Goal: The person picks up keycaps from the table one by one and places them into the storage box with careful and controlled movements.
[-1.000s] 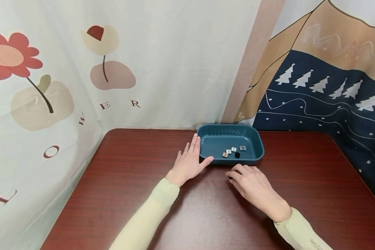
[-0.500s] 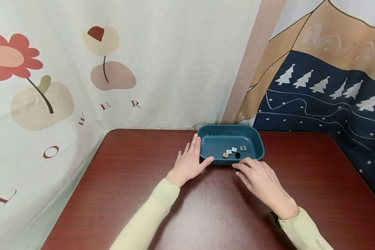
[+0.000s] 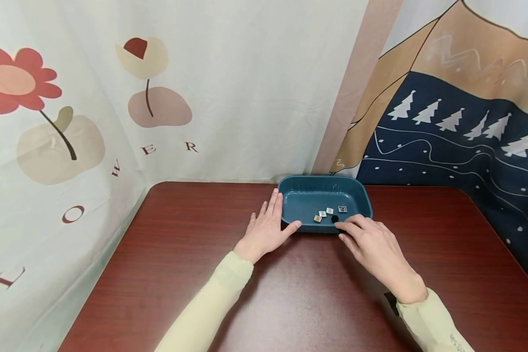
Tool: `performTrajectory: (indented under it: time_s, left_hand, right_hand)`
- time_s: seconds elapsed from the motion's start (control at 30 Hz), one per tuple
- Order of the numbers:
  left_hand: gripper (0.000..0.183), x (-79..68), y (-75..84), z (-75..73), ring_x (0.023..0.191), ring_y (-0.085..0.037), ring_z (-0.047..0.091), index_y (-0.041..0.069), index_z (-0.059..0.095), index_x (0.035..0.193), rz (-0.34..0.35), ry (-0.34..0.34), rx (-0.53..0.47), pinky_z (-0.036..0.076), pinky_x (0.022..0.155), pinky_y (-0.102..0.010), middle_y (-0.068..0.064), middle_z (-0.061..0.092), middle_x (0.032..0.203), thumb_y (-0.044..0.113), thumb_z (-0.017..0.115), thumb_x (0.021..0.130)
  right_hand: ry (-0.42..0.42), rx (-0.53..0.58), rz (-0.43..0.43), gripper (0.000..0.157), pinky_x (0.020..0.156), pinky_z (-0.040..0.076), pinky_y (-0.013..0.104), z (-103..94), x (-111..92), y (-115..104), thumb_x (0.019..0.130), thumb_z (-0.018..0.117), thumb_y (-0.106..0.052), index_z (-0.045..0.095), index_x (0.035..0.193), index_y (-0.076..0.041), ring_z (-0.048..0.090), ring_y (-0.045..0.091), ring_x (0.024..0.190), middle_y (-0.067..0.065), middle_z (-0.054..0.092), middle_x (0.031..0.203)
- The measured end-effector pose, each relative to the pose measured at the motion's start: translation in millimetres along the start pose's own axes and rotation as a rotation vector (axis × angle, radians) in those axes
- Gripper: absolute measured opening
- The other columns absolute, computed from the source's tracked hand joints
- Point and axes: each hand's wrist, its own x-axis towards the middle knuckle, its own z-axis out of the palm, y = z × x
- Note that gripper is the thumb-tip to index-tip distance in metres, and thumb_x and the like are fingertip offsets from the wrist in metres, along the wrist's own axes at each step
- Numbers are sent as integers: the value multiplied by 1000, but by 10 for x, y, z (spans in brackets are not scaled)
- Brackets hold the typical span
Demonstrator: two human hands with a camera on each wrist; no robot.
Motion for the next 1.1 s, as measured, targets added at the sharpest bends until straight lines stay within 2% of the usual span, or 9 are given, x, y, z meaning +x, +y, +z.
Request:
performTrajectory:
  time_s: [0.17, 0.43, 0.77, 1.1]
  left_hand:
    - [99, 1, 5, -1, 156, -37, 21, 16, 0, 168, -1, 1, -7, 21, 118, -67, 5, -9, 174, 73, 43, 99]
    - [102, 4, 1, -3, 157, -36, 20, 16, -2, 168, -5, -10, 14, 21, 119, -66, 6, -11, 173, 79, 37, 97]
    - [101, -2, 3, -6, 157, -36, 19, 16, -1, 168, -7, -7, 6, 21, 119, -65, 5, -11, 174, 77, 40, 98]
    - [101, 3, 6, 0, 156, -37, 20, 16, -1, 168, -7, -5, 6, 21, 119, -66, 5, -10, 174, 75, 42, 98]
  right_hand:
    - [16, 5, 15, 29, 73, 55, 48, -30, 19, 34, 85, 84, -10, 79, 114, -10, 69, 27, 87, 6, 70, 104]
    - [-15, 21, 86, 29, 77, 55, 51, -64, 53, 106, 87, 83, -9, 78, 116, -9, 69, 29, 91, 10, 70, 107]
    - [-7, 42, 153, 32, 74, 55, 52, -21, 99, 252, 88, 82, -7, 77, 120, -9, 67, 30, 92, 12, 71, 109]
    - [-12, 38, 177, 29, 68, 55, 49, 44, 170, 365, 90, 80, -9, 78, 119, -8, 67, 30, 90, 12, 71, 106]
